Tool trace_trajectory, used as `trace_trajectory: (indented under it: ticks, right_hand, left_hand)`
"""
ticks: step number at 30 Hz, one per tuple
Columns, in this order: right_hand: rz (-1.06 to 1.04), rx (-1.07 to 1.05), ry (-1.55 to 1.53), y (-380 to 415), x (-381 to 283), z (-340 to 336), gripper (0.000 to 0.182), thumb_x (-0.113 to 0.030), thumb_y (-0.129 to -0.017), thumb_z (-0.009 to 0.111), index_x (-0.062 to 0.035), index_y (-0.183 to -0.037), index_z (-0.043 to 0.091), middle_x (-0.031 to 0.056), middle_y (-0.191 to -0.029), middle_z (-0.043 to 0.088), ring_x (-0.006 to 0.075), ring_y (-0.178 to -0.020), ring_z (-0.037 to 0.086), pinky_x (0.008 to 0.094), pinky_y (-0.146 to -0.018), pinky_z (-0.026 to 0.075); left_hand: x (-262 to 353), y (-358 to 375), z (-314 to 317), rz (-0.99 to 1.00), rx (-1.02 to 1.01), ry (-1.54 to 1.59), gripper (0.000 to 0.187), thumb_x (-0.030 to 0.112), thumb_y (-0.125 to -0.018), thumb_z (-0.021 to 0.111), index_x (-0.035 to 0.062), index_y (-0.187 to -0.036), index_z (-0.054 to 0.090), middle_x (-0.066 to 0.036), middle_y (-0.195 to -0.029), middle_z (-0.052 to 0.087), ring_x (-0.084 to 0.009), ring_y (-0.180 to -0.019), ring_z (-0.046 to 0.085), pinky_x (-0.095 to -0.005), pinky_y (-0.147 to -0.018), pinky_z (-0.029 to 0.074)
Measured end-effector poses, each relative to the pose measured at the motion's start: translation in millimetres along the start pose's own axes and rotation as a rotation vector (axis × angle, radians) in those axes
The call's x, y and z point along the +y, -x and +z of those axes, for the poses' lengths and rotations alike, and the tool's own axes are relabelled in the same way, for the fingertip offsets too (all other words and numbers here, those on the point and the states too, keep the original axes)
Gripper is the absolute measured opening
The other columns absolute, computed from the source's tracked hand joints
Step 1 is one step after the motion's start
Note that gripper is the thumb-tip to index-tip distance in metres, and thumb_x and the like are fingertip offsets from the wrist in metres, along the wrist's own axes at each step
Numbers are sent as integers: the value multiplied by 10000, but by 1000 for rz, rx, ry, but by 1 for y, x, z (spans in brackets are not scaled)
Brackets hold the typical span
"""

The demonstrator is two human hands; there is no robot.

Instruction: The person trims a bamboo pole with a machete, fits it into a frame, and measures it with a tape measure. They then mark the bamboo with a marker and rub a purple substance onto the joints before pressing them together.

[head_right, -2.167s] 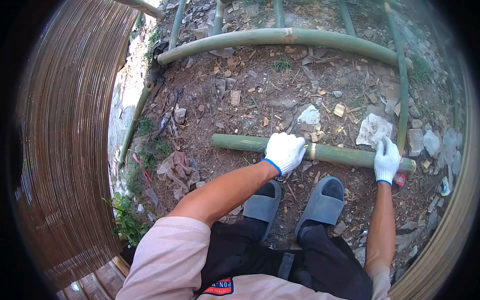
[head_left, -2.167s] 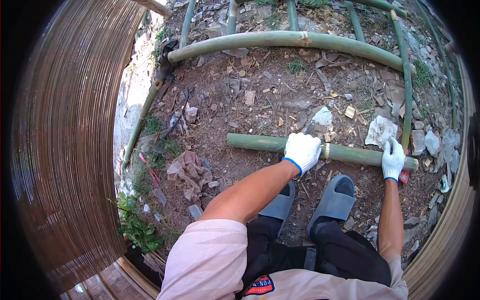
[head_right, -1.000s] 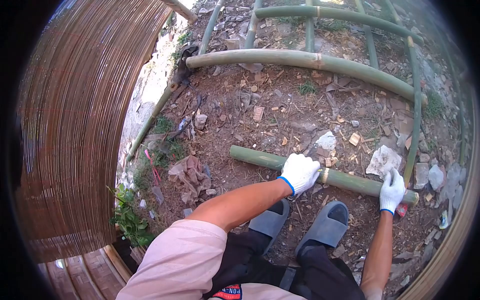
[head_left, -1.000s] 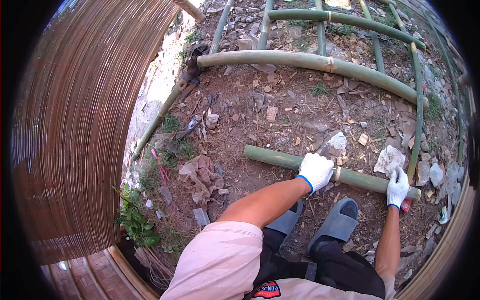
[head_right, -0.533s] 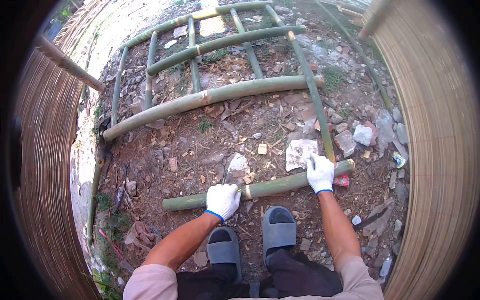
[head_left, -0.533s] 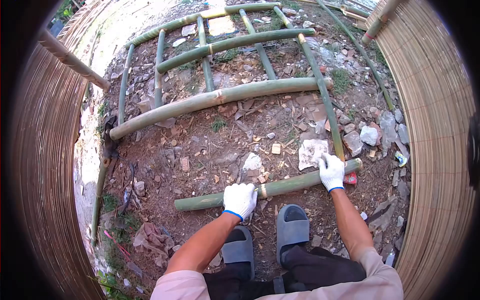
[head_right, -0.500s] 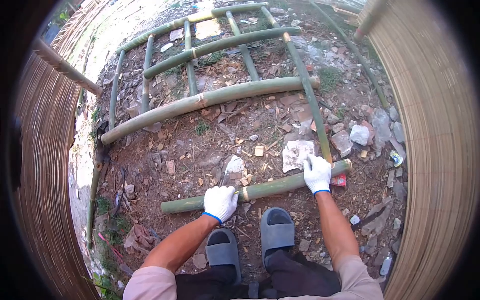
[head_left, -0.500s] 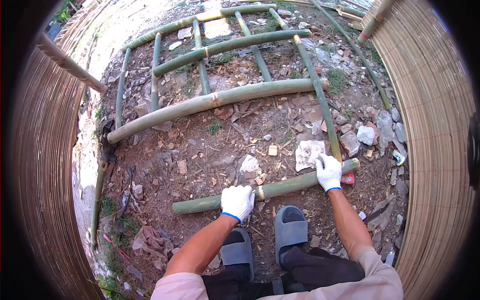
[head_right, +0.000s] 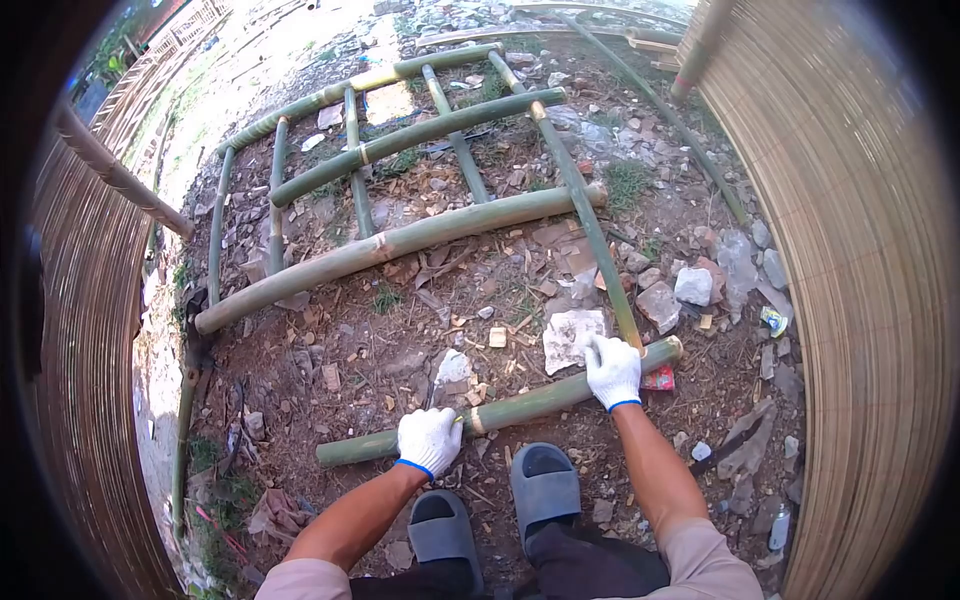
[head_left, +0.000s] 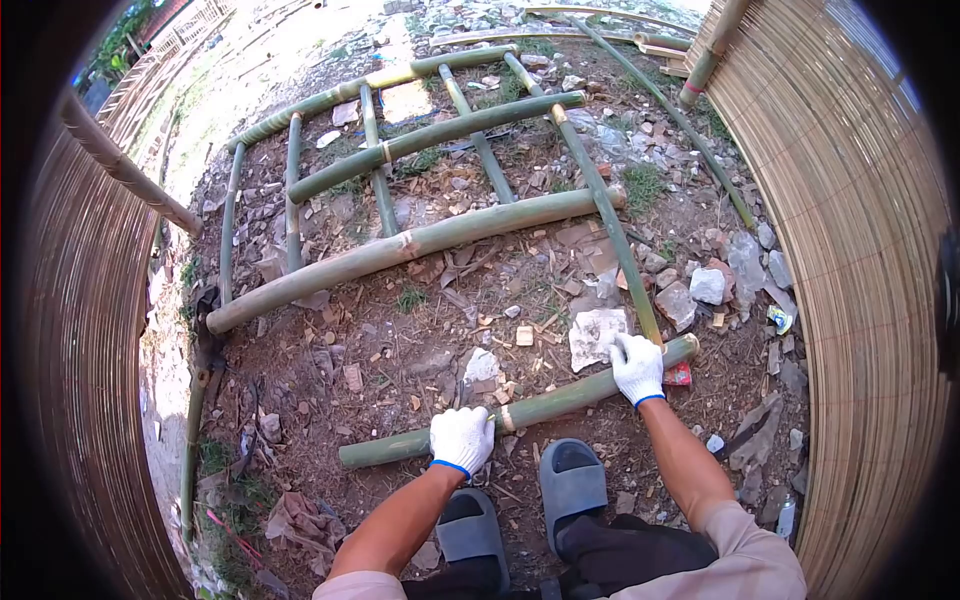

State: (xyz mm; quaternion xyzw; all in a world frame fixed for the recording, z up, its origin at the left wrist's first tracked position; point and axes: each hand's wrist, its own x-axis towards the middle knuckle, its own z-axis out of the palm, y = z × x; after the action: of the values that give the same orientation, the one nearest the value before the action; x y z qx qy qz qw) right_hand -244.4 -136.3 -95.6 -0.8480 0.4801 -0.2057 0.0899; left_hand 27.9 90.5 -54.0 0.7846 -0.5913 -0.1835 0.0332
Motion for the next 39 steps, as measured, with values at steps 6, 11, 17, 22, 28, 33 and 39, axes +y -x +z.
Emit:
trace_trajectory:
  ticks: [6,11,17,22,28,33,39]
  right_hand:
    - [-1,11,-7,1,-1,0,188,-228,-868,743,-126,-1025,756,137,-821,694,360,-791,678,495,-747,515]
    - [19,-18,-4,3,3,4,192,-232,-872,742,-123,-1030,755,139,-838,690,363,-809,671,497,-764,502]
    - [3,0,0,2,3,2,197,-235,-874,742,-112,-1028,753,143,-839,692,366,-810,672,501,-763,502]
    - [9,0,6,2,-1,0,192,-232,-874,741,-109,-1022,750,145,-847,697,370,-814,671,503,-768,504]
    - [5,10,4,2,-1,1,197,-226,-876,741,-111,-1035,749,135,-849,698,359,-824,670,494,-777,503]
    - [8,1,11,3,1,2,198,-224,-877,741,-113,-1040,748,127,-848,697,355,-824,668,488,-781,499]
    - [5,2,22,4,2,4,197,-224,-878,738,-118,-1044,745,121,-852,694,349,-829,667,484,-787,495]
  left_hand:
    - [-1,0,1,-8,-13,11,260,351,-936,646,110,-862,709,-146,-817,725,-359,-767,710,-516,-687,535]
    - [-1,0,-1,12,14,39,266,343,-932,650,97,-847,711,-165,-809,727,-381,-733,710,-519,-679,551]
    - [-1,-1,0,14,18,29,267,341,-933,649,95,-846,711,-165,-805,726,-379,-726,711,-517,-678,553]
    - [-2,0,0,15,16,38,266,342,-934,648,100,-846,712,-167,-803,726,-378,-730,712,-518,-677,553]
    - [-3,0,2,25,40,33,268,347,-937,646,102,-847,708,-167,-798,723,-375,-731,713,-522,-677,550]
    - [-2,0,1,21,22,39,269,350,-940,643,103,-855,706,-165,-802,722,-372,-743,711,-518,-682,550]
    - [-3,0,4,9,-2,16,235,344,-930,642,124,-877,706,-136,-822,721,-347,-783,709,-513,-693,535]
